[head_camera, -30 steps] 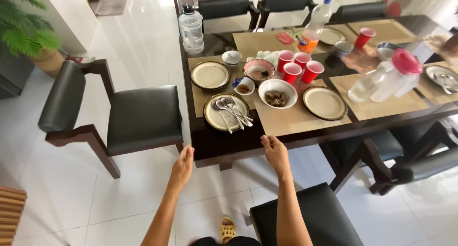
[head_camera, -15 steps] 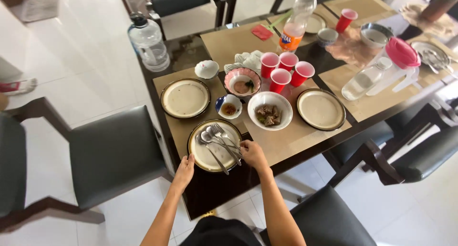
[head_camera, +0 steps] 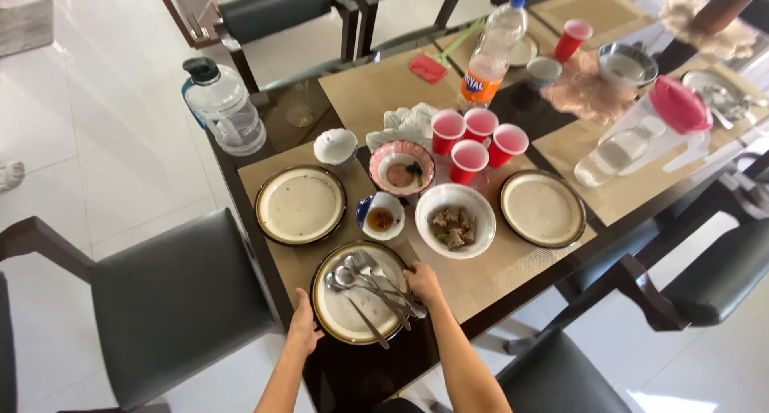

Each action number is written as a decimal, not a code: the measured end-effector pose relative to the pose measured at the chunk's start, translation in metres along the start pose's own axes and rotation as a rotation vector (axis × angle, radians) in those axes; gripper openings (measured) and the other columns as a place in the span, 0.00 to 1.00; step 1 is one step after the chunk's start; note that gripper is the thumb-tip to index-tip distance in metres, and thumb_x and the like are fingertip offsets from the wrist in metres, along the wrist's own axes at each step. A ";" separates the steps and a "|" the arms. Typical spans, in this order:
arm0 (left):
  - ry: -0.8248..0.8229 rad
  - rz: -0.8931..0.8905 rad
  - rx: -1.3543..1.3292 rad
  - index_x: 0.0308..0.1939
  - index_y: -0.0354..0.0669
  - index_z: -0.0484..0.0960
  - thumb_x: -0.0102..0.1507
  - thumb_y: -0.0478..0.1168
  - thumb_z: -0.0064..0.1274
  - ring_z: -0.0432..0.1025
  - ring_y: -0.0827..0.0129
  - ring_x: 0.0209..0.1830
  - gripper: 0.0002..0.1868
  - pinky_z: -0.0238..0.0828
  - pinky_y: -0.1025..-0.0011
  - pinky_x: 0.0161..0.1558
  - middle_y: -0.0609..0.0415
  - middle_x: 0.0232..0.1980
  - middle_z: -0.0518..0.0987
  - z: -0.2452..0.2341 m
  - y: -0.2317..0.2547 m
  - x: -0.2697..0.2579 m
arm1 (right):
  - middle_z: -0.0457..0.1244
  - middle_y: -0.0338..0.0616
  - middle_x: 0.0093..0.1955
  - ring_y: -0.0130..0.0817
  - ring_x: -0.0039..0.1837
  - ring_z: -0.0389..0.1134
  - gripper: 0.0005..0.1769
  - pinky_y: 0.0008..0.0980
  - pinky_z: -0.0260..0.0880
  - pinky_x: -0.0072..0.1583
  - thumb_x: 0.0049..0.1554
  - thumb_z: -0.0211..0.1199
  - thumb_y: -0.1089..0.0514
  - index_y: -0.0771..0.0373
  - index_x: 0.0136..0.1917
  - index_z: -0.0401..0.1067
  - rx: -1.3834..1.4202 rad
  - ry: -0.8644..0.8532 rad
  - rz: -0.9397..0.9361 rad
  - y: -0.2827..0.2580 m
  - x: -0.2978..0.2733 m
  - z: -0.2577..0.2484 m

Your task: Clearing dishes, cups, and food containers from a dining table and putting them away in the kitchen or refrigerator.

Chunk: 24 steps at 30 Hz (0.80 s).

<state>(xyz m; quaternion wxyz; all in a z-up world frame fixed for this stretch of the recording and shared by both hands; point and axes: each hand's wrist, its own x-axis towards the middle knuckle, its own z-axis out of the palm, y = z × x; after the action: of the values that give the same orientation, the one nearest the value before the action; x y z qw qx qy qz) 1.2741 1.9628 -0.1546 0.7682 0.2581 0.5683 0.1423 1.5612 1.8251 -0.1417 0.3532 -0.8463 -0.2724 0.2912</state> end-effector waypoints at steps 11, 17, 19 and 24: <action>-0.147 0.138 0.177 0.72 0.40 0.70 0.61 0.84 0.21 0.68 0.53 0.57 0.58 0.65 0.49 0.58 0.42 0.63 0.75 0.008 0.079 -0.050 | 0.67 0.42 0.40 0.31 0.36 0.64 0.15 0.32 0.65 0.36 0.60 0.62 0.57 0.68 0.56 0.73 0.564 -0.004 0.187 -0.028 -0.068 -0.040; -0.406 0.170 0.375 0.77 0.48 0.59 0.56 0.83 0.17 0.60 0.59 0.72 0.58 0.53 0.50 0.68 0.51 0.75 0.65 0.064 0.135 -0.113 | 0.67 0.41 0.40 0.28 0.38 0.64 0.12 0.29 0.65 0.38 0.61 0.61 0.58 0.69 0.54 0.73 0.796 0.248 0.167 -0.049 -0.137 -0.077; -0.477 0.157 0.446 0.79 0.49 0.56 0.56 0.83 0.17 0.56 0.60 0.74 0.59 0.48 0.51 0.70 0.53 0.78 0.61 0.076 0.130 -0.126 | 0.67 0.41 0.41 0.26 0.39 0.64 0.12 0.28 0.66 0.39 0.61 0.60 0.59 0.69 0.54 0.73 0.842 0.361 0.163 -0.042 -0.171 -0.084; -0.766 0.110 0.560 0.78 0.43 0.59 0.56 0.84 0.18 0.63 0.55 0.71 0.61 0.55 0.51 0.69 0.44 0.75 0.67 0.107 0.093 -0.161 | 0.67 0.41 0.39 0.28 0.39 0.64 0.11 0.30 0.67 0.41 0.61 0.59 0.59 0.70 0.52 0.73 0.897 0.613 0.228 -0.021 -0.284 -0.091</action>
<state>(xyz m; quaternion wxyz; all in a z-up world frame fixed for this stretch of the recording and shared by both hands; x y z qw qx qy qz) 1.3317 1.9319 0.0500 0.8147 0.5186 0.2464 -0.0811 1.4248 1.6087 0.0123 0.7083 -0.6831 0.0871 0.1555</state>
